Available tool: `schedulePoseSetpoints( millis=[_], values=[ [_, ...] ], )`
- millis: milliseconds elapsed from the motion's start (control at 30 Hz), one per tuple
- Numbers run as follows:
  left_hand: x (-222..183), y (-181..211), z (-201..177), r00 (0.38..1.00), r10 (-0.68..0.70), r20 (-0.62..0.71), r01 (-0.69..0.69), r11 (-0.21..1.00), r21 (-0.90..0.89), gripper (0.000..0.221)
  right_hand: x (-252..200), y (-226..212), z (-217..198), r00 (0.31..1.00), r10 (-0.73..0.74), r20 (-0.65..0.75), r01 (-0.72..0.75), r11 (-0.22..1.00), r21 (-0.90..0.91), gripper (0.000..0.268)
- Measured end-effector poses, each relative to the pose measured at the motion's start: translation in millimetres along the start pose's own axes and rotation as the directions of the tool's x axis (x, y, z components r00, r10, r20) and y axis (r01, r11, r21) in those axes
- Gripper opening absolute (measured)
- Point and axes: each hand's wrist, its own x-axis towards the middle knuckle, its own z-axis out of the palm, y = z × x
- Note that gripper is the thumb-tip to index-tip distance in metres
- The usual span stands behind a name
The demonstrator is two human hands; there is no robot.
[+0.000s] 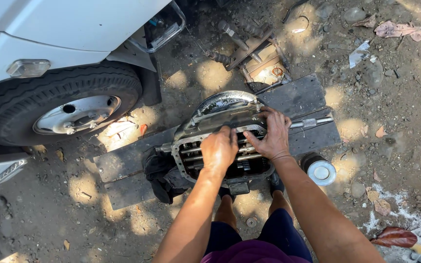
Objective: Inspecting and adjusting the internal gears and shafts of a vehicle transmission housing.
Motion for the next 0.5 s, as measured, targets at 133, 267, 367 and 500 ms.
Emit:
schedulePoseSetpoints(
  millis=[133,267,367,500],
  values=[
    [-2,-2,-11,0.999,-0.002,0.041,0.000,0.999,0.045,0.036,1,-1,-1,1.000,-0.001,-0.002,0.001,1.000,-0.007,0.062],
    [-2,-11,-4,0.997,-0.052,0.065,0.047,0.996,0.077,0.040,2,-7,-4,1.000,0.010,0.001,-0.010,1.000,-0.017,0.061],
    [-4,-12,-12,0.997,-0.062,0.053,0.059,0.997,0.059,0.040,3,-10,-4,1.000,0.000,-0.005,0.000,1.000,-0.011,0.061],
    [-8,-13,-17,0.999,-0.017,0.032,0.017,1.000,-0.013,0.042,2,-8,-4,1.000,0.010,0.005,-0.010,0.999,-0.038,0.062]
  ],
)
